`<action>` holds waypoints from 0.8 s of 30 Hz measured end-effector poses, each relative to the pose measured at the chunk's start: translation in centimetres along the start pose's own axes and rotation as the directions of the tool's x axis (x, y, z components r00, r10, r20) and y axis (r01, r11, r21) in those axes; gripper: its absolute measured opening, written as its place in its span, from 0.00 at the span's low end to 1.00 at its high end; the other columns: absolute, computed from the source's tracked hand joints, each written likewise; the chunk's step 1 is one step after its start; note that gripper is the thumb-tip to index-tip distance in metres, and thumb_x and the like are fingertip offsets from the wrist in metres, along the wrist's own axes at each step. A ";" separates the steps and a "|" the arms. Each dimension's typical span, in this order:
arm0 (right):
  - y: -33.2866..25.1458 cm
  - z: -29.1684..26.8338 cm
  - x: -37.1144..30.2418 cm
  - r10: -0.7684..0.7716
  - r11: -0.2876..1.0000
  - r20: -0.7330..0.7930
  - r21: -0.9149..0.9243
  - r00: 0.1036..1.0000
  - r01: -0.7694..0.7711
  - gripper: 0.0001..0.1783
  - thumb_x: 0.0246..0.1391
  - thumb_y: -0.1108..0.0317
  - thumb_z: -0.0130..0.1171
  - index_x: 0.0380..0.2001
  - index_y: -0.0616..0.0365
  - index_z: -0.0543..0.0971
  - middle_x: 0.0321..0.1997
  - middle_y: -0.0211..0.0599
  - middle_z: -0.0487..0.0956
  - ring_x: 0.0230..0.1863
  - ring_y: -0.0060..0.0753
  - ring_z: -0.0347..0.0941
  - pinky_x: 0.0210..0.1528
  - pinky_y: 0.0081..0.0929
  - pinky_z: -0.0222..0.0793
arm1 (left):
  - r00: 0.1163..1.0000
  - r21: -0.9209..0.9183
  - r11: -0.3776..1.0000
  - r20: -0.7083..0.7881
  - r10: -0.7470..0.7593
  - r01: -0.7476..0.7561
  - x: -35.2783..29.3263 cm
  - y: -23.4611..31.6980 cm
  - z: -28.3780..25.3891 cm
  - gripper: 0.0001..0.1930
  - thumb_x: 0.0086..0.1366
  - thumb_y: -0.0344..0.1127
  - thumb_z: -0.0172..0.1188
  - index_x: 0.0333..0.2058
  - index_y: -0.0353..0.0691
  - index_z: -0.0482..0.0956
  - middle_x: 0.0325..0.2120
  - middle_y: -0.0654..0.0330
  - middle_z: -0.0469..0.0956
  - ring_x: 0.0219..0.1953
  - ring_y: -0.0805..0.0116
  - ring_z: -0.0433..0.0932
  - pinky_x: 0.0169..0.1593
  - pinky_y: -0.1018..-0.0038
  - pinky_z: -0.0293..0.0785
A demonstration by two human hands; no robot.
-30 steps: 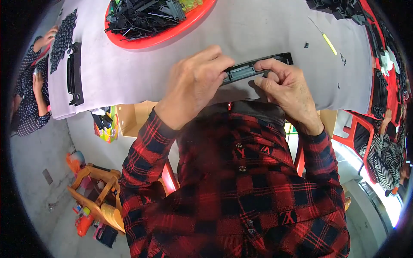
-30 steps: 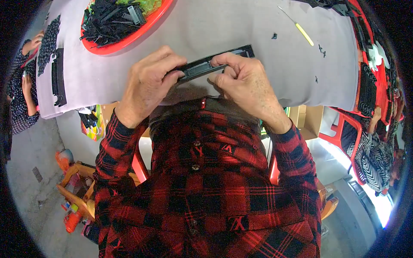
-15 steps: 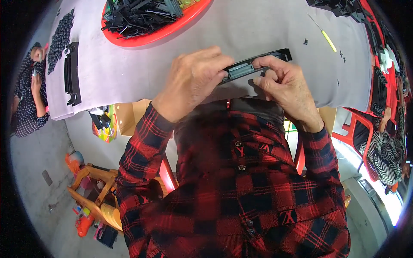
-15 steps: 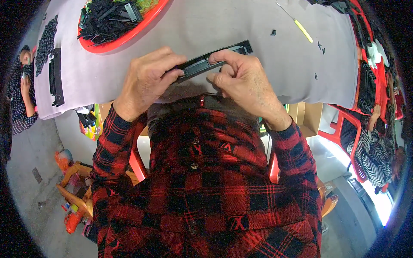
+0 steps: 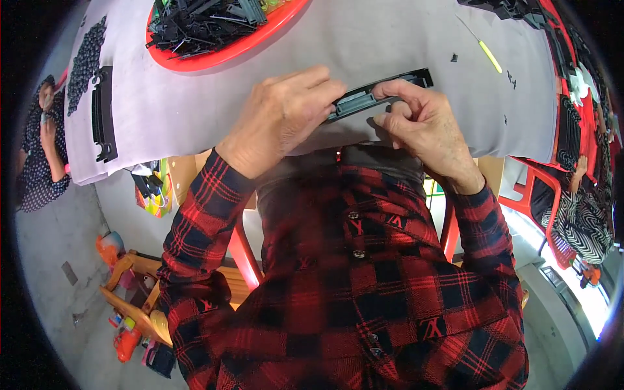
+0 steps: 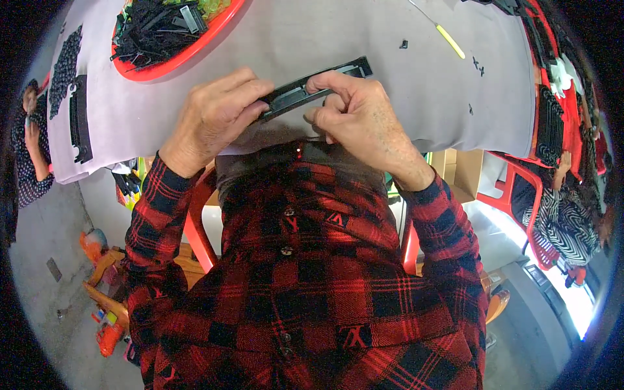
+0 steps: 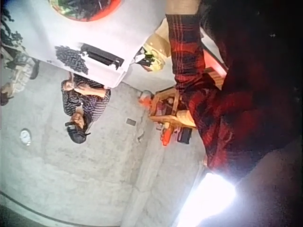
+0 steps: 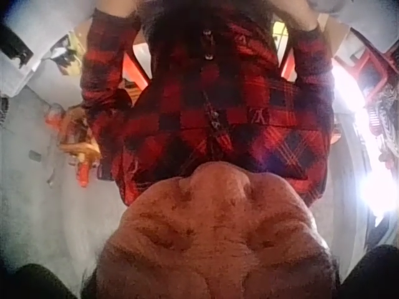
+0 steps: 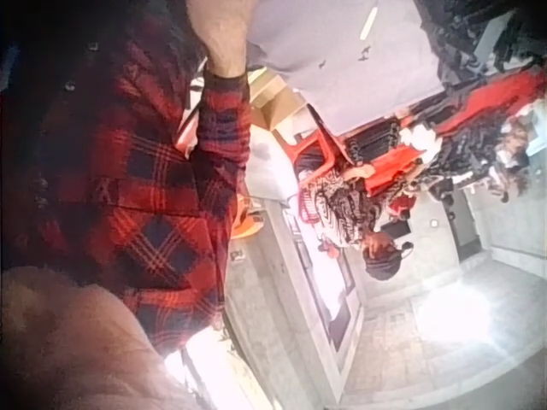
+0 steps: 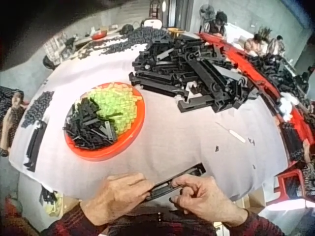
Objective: The person assembles small plastic and metal components by inserting metal pins and small black components into a black plastic housing, using tweezers to manipulate the parts.
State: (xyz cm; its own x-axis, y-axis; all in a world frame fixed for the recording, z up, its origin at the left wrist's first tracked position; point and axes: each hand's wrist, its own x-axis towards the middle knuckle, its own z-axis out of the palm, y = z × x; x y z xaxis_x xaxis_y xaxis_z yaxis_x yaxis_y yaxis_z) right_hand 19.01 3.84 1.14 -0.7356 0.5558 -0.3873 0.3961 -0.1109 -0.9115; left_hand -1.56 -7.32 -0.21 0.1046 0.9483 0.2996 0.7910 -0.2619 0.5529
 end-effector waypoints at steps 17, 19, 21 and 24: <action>0.9 -0.1 0.2 -0.025 1.000 -0.014 -0.012 1.000 0.025 0.13 0.54 0.75 0.60 0.44 0.64 0.78 0.14 0.25 0.72 0.18 0.12 0.67 0.21 0.17 0.63 | 0.994 -0.075 0.994 0.082 -0.076 0.082 0.5 0.2 -0.5 0.12 0.56 0.26 0.63 0.40 0.37 0.77 0.29 0.52 0.70 0.30 0.48 0.73 0.32 0.61 0.69; 0.8 0.0 0.2 -0.015 1.000 -0.016 -0.012 1.000 0.014 0.13 0.54 0.75 0.60 0.44 0.64 0.78 0.14 0.25 0.71 0.17 0.12 0.66 0.20 0.17 0.62 | 0.995 -0.084 0.993 0.062 -0.079 0.084 0.5 0.2 -0.4 0.12 0.56 0.26 0.63 0.40 0.37 0.77 0.29 0.52 0.70 0.30 0.48 0.73 0.32 0.61 0.69; 0.7 0.0 0.1 -0.016 1.000 -0.027 -0.007 0.999 0.016 0.13 0.54 0.74 0.61 0.44 0.64 0.78 0.14 0.25 0.71 0.17 0.12 0.66 0.20 0.18 0.62 | 0.996 -0.080 0.993 0.051 -0.079 0.083 0.7 0.3 -0.4 0.12 0.55 0.25 0.63 0.39 0.37 0.77 0.28 0.52 0.70 0.29 0.49 0.73 0.32 0.62 0.68; 1.0 0.0 0.3 -0.018 1.000 -0.021 -0.010 1.000 0.018 0.13 0.54 0.74 0.61 0.44 0.64 0.78 0.14 0.25 0.71 0.17 0.12 0.66 0.20 0.18 0.61 | 0.995 -0.086 0.992 0.041 -0.091 0.095 0.5 0.3 -0.3 0.12 0.55 0.25 0.63 0.40 0.37 0.77 0.28 0.52 0.70 0.29 0.49 0.73 0.31 0.62 0.68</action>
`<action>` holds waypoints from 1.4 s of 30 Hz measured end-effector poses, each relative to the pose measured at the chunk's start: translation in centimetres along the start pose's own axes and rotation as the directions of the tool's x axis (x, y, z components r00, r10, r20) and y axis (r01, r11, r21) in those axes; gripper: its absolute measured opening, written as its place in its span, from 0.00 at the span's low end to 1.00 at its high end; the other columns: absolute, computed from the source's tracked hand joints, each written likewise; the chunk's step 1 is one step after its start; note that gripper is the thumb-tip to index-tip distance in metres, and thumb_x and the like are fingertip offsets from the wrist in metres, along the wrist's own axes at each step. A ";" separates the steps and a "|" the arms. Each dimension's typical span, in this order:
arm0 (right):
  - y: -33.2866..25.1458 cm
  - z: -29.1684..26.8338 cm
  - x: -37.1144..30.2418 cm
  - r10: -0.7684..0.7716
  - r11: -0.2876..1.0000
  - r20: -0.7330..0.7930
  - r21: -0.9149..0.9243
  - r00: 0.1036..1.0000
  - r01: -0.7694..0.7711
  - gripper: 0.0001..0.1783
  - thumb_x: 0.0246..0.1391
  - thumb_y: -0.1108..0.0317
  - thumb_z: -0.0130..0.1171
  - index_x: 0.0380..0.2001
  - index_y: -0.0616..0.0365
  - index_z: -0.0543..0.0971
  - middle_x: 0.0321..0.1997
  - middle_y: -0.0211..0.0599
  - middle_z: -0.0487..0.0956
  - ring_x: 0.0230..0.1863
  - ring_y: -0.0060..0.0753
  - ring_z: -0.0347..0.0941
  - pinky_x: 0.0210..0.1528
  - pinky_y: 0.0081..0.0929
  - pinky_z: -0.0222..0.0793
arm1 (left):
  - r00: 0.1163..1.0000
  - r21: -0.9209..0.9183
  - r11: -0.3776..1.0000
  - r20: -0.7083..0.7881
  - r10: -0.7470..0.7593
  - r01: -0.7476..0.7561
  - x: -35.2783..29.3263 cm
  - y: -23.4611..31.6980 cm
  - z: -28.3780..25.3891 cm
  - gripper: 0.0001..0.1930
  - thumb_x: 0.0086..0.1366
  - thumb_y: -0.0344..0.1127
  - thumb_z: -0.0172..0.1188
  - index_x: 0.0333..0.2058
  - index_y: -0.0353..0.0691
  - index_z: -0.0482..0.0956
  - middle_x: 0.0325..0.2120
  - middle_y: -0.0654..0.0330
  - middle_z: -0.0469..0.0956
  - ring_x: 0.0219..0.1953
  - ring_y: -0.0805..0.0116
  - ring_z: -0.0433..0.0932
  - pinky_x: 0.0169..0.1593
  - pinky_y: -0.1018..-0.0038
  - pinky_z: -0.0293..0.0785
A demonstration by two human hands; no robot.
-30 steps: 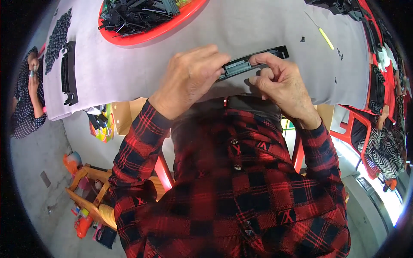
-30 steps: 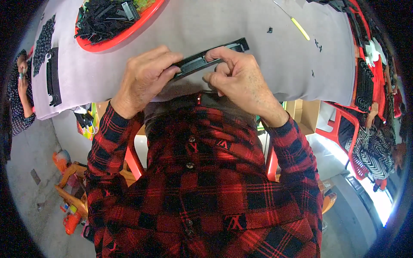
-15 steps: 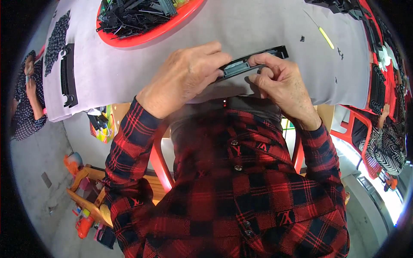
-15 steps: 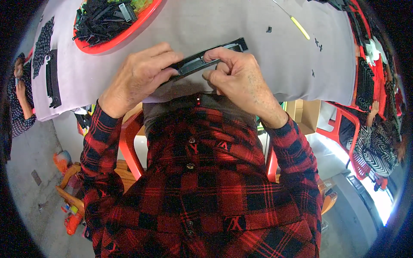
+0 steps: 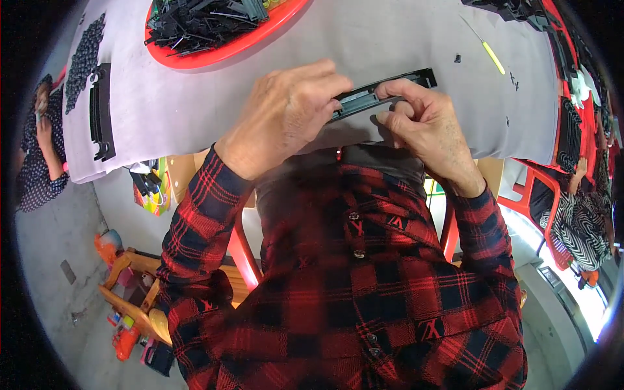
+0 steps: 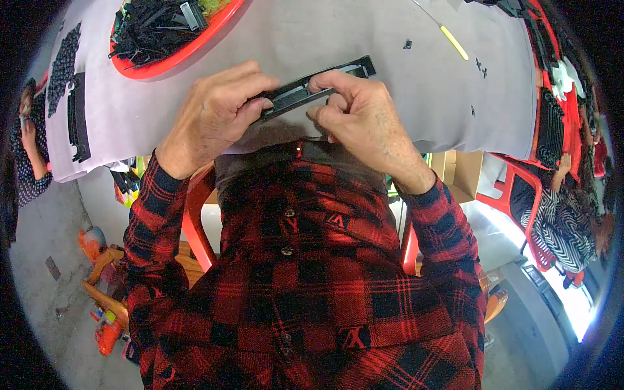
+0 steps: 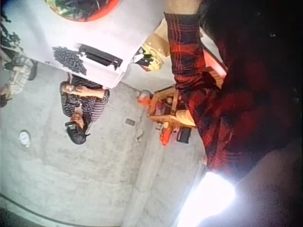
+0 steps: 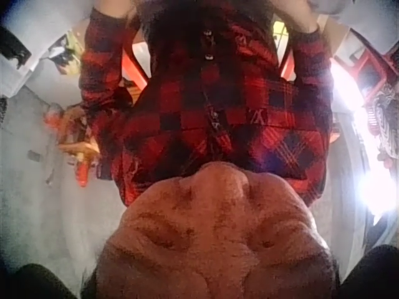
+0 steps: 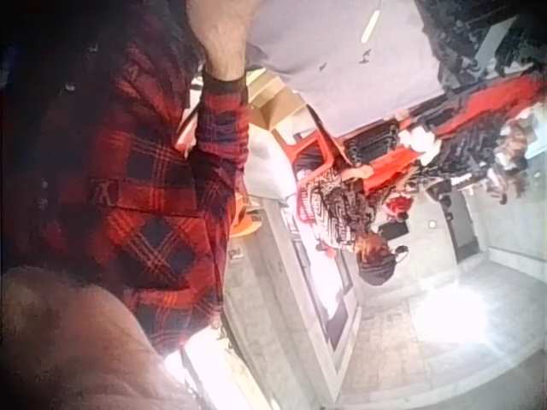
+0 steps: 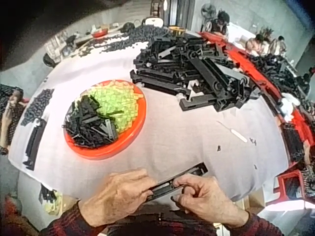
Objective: The person assembles small plastic and metal components by inserting metal pins and small black components into a black plastic housing, using tweezers to manipulate the parts.
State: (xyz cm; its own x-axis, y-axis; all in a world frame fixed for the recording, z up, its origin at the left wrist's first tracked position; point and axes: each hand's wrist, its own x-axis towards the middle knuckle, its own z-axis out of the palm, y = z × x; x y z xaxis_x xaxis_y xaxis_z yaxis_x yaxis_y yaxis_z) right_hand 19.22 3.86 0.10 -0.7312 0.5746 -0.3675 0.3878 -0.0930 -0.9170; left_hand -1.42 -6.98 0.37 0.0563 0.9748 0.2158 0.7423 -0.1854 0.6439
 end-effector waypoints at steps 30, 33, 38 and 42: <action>-0.1 0.0 0.0 -0.047 0.997 -0.006 -0.053 0.999 0.047 0.14 0.52 0.75 0.59 0.43 0.65 0.78 0.13 0.28 0.71 0.17 0.14 0.66 0.21 0.20 0.63 | 0.969 0.238 0.939 0.051 0.241 -0.247 0.3 0.4 -0.3 0.05 0.50 0.28 0.60 0.28 0.40 0.76 0.30 0.61 0.70 0.32 0.62 0.74 0.32 0.67 0.72; -0.1 -0.1 0.0 -0.055 0.997 -0.011 -0.063 0.998 0.054 0.13 0.52 0.75 0.60 0.42 0.65 0.78 0.13 0.27 0.70 0.17 0.14 0.64 0.21 0.20 0.62 | 0.967 0.246 0.935 0.055 0.248 -0.254 0.4 0.6 -0.6 0.05 0.49 0.28 0.60 0.28 0.39 0.75 0.31 0.61 0.70 0.33 0.62 0.75 0.33 0.67 0.72; 0.1 0.1 0.0 -0.063 0.996 -0.039 -0.061 0.997 0.060 0.13 0.52 0.75 0.60 0.41 0.65 0.79 0.12 0.25 0.68 0.17 0.13 0.61 0.20 0.21 0.60 | 0.957 0.287 0.914 0.121 0.262 -0.286 0.6 0.9 -0.8 0.05 0.49 0.28 0.59 0.27 0.39 0.74 0.33 0.62 0.70 0.35 0.63 0.75 0.34 0.67 0.73; 0.1 0.0 0.0 -0.057 0.995 -0.030 -0.079 0.998 0.054 0.13 0.51 0.75 0.60 0.42 0.65 0.79 0.12 0.27 0.67 0.17 0.13 0.61 0.21 0.22 0.60 | 0.952 0.287 0.908 0.122 0.281 -0.305 0.6 1.0 -0.9 0.09 0.50 0.28 0.59 0.33 0.41 0.77 0.33 0.61 0.70 0.33 0.61 0.75 0.34 0.69 0.73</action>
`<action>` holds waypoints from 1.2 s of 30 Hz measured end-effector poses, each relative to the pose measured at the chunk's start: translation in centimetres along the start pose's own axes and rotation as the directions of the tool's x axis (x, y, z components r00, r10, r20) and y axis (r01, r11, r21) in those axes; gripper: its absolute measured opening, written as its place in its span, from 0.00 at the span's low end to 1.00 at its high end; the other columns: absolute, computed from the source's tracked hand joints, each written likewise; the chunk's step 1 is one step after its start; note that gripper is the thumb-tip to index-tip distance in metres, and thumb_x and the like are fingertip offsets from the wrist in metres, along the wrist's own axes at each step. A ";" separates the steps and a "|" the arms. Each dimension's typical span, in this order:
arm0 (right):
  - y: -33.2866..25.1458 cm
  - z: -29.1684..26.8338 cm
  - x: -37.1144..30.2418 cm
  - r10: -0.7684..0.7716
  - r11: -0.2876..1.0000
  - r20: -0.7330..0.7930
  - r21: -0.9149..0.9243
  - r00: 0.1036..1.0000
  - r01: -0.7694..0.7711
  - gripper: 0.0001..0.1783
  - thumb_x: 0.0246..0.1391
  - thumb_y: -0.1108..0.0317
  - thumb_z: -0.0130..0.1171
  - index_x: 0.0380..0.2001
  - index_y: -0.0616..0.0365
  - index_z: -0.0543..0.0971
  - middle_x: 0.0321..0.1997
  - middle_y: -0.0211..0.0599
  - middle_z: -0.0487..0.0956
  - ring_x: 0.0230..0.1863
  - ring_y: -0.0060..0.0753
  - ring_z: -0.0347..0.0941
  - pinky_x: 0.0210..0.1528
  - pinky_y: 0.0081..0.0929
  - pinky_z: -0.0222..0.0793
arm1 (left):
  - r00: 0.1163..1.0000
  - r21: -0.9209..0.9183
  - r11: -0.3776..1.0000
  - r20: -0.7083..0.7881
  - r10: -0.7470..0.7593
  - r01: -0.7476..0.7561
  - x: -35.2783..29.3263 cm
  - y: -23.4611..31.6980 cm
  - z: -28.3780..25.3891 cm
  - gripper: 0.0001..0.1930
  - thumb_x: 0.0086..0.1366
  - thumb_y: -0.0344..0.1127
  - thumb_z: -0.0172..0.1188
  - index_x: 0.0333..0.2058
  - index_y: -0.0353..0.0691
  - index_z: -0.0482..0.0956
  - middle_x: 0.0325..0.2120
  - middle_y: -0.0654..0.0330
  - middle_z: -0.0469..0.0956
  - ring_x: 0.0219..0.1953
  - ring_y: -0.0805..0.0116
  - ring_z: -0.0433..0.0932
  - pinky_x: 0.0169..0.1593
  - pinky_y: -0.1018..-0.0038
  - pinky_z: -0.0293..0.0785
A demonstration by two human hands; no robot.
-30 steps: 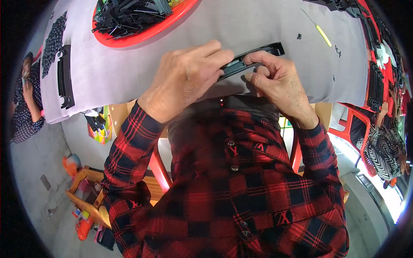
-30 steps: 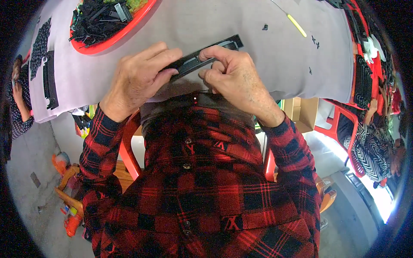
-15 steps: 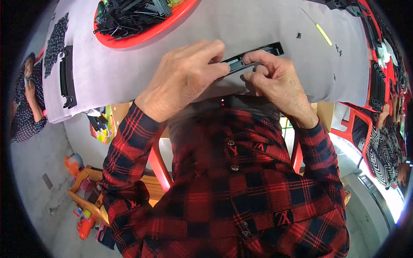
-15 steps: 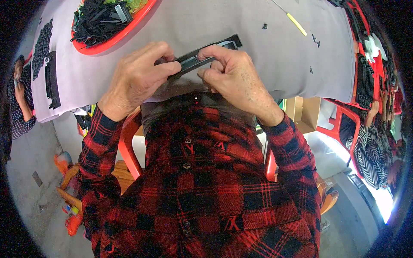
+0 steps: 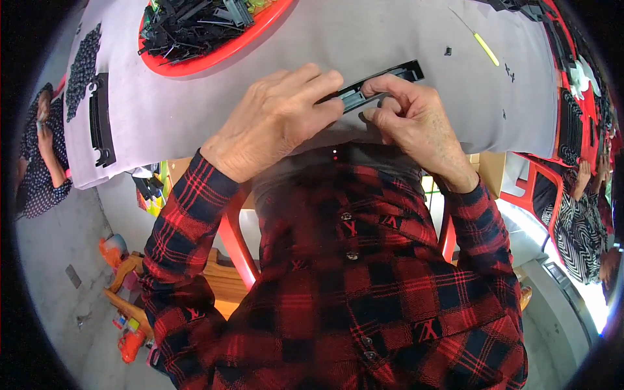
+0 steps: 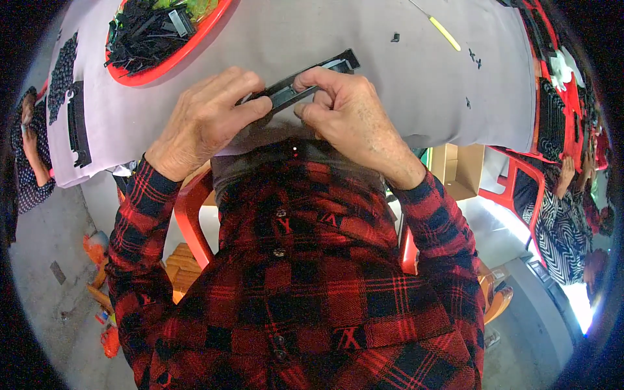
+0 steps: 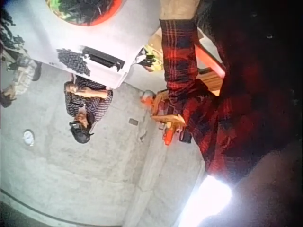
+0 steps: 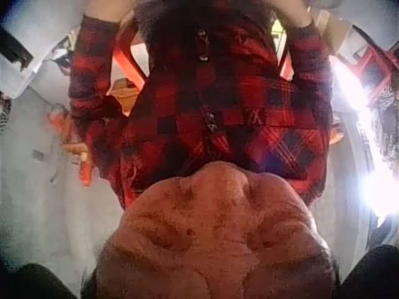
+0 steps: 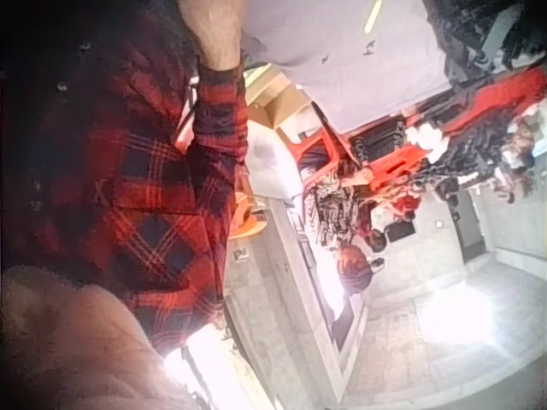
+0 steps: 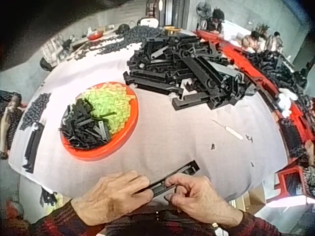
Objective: The person assembles small plastic and metal components by inserting metal pins and small black components into a black plastic housing, using tweezers to manipulate the parts.
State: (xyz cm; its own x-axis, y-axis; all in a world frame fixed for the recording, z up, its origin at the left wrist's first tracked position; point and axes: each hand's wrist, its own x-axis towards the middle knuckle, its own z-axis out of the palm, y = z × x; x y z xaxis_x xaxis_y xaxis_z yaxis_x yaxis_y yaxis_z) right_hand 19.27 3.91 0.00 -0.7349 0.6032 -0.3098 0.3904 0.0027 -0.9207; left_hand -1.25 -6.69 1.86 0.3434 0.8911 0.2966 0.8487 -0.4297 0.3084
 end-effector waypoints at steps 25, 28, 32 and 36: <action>-0.2 -1.1 0.1 0.020 0.997 0.153 0.074 0.988 -0.032 0.15 0.56 0.75 0.59 0.47 0.61 0.77 0.16 0.22 0.71 0.18 0.12 0.67 0.18 0.14 0.57 | 1.000 -0.052 0.999 -0.024 -0.011 0.010 -0.4 0.4 1.0 0.08 0.52 0.28 0.59 0.33 0.39 0.77 0.31 0.58 0.69 0.31 0.60 0.76 0.31 0.68 0.74; -1.3 -1.3 -0.1 0.055 0.996 0.154 0.065 0.987 -0.066 0.14 0.53 0.75 0.59 0.44 0.66 0.77 0.14 0.24 0.69 0.18 0.12 0.61 0.21 0.19 0.58 | 0.999 -0.039 0.999 -0.045 -0.013 0.011 -0.5 0.6 1.3 0.08 0.52 0.27 0.59 0.33 0.40 0.76 0.32 0.58 0.69 0.30 0.60 0.76 0.31 0.68 0.74; -1.7 -2.6 0.1 0.140 0.986 0.237 0.052 0.961 -0.156 0.15 0.54 0.74 0.60 0.45 0.66 0.77 0.15 0.25 0.71 0.17 0.13 0.63 0.21 0.20 0.59 | 0.997 -0.039 0.999 -0.080 -0.020 0.017 -0.6 0.7 1.7 0.07 0.53 0.28 0.58 0.33 0.40 0.74 0.31 0.59 0.68 0.30 0.61 0.76 0.30 0.68 0.74; -1.8 -3.0 0.0 -0.040 0.984 0.064 -0.169 0.997 0.050 0.11 0.53 0.71 0.63 0.40 0.62 0.81 0.16 0.29 0.73 0.18 0.17 0.66 0.21 0.22 0.62 | 0.997 -0.033 0.999 -0.070 -0.016 0.014 -0.2 0.8 1.7 0.07 0.53 0.28 0.58 0.32 0.41 0.72 0.29 0.59 0.67 0.30 0.61 0.75 0.30 0.67 0.74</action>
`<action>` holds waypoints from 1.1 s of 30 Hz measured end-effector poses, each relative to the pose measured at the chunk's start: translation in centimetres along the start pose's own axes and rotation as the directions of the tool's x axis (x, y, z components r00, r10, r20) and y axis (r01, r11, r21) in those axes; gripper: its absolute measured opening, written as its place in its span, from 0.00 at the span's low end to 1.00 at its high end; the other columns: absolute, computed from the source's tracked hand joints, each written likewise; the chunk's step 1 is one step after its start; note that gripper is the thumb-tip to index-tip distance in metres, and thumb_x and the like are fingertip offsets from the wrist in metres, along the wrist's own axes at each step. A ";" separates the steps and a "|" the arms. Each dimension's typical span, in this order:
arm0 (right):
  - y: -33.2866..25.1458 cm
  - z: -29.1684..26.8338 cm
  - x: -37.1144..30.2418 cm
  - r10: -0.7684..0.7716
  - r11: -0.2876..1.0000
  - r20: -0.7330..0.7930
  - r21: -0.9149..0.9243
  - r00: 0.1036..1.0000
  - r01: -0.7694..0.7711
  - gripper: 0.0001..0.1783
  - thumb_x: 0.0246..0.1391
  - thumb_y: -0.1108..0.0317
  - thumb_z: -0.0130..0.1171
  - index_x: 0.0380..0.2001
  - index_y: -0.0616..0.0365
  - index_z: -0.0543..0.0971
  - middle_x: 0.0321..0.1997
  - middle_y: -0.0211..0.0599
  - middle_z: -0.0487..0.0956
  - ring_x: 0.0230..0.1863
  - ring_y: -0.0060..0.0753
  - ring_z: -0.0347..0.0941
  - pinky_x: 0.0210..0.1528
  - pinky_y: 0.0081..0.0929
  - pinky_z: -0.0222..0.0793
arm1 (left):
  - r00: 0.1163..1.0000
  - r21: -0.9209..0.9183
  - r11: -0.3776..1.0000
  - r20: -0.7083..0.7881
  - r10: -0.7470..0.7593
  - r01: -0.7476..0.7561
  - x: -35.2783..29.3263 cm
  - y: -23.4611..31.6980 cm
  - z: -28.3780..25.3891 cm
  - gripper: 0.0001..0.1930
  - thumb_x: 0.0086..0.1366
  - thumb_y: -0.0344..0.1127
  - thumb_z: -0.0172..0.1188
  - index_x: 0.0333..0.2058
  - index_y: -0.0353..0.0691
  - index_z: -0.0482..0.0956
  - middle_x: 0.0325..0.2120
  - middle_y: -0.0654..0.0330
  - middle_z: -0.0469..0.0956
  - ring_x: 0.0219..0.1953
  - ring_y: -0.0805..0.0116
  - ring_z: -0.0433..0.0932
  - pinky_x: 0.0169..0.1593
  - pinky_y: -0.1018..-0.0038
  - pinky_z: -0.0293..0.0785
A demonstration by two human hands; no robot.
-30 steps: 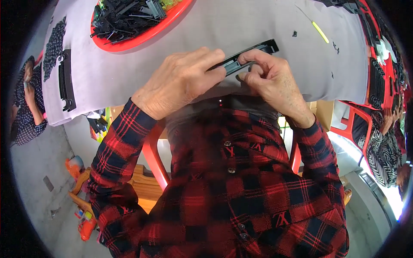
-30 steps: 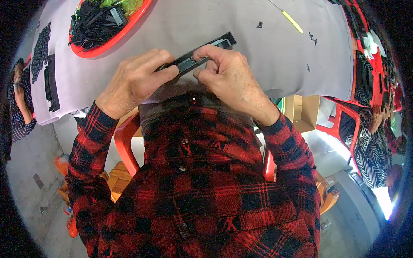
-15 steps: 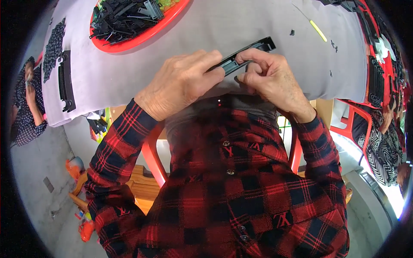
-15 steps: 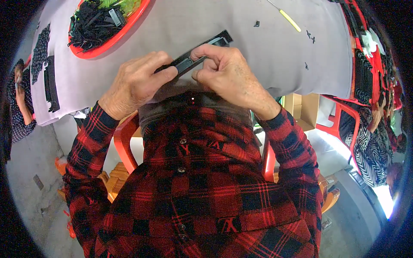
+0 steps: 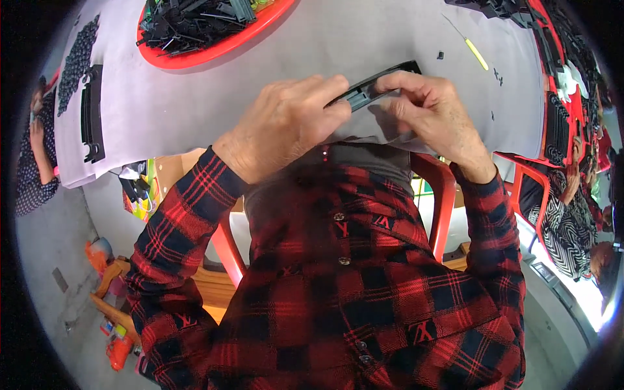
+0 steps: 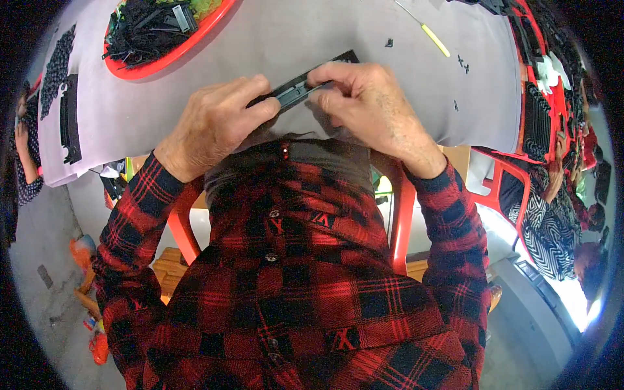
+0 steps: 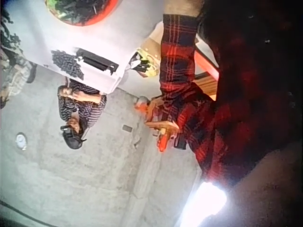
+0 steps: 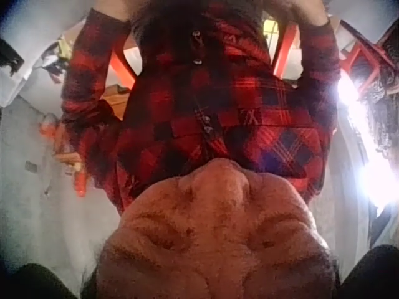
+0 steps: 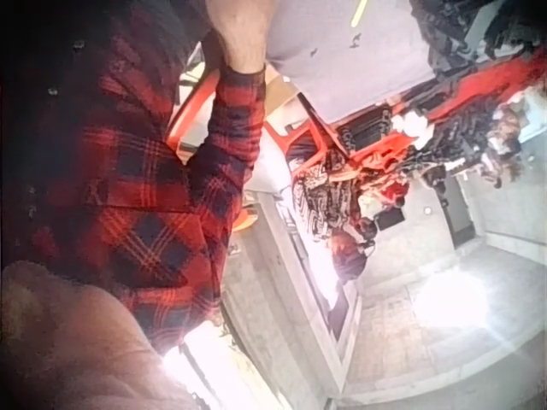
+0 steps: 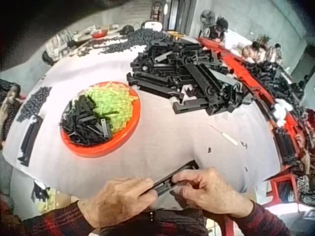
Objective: The person assembles small plastic and metal components by inserting metal pins and small black components into a black plastic housing, using tweezers to manipulate the parts.
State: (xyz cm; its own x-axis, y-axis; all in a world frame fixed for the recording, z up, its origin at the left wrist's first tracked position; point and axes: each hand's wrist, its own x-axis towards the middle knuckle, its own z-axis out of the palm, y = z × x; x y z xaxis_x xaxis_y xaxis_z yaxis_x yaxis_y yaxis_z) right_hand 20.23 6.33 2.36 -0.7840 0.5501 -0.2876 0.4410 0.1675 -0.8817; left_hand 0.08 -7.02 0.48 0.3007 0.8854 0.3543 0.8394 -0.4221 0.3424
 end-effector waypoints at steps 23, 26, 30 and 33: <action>-0.2 -2.3 6.2 -0.267 0.870 0.342 -0.316 0.901 0.378 0.08 0.42 0.74 0.64 0.28 0.59 0.77 0.27 0.36 0.73 0.29 0.38 0.71 0.34 0.33 0.68 | 1.000 0.051 0.999 -0.009 -0.010 0.010 0.0 0.0 0.8 0.07 0.55 0.31 0.59 0.33 0.43 0.72 0.30 0.61 0.67 0.30 0.64 0.75 0.31 0.69 0.75; 0.2 -2.4 6.3 -0.253 0.906 0.353 -0.240 0.901 0.348 0.07 0.43 0.74 0.63 0.28 0.59 0.76 0.27 0.35 0.72 0.29 0.37 0.70 0.33 0.33 0.67 | 1.000 0.045 0.999 -0.007 -0.010 0.010 0.0 0.0 0.8 0.07 0.55 0.31 0.58 0.33 0.43 0.72 0.30 0.61 0.67 0.30 0.64 0.74 0.31 0.69 0.74; -0.3 -2.3 6.1 -0.255 0.870 0.352 -0.322 0.900 0.373 0.07 0.43 0.74 0.63 0.27 0.60 0.75 0.26 0.35 0.71 0.29 0.36 0.70 0.33 0.33 0.67 | 1.000 0.057 0.998 -0.007 -0.018 0.019 0.1 0.2 0.7 0.06 0.55 0.30 0.58 0.32 0.43 0.72 0.30 0.61 0.66 0.29 0.63 0.74 0.31 0.68 0.74; -0.4 -2.2 6.1 -0.238 0.884 0.343 -0.310 0.909 0.349 0.08 0.43 0.74 0.64 0.26 0.60 0.73 0.26 0.34 0.71 0.28 0.36 0.70 0.33 0.33 0.66 | 1.000 0.040 0.999 -0.012 -0.014 0.014 0.0 0.1 0.8 0.06 0.55 0.30 0.58 0.33 0.43 0.71 0.30 0.61 0.66 0.29 0.63 0.74 0.30 0.68 0.74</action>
State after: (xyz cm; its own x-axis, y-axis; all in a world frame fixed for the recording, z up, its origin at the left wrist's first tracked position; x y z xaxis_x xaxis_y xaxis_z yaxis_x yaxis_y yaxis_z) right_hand 16.26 11.38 1.80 -0.9673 0.1795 -0.1793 0.2518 0.5942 -0.7639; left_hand 0.54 -6.89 -0.12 0.2839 0.8887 0.3599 0.8608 -0.4016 0.3126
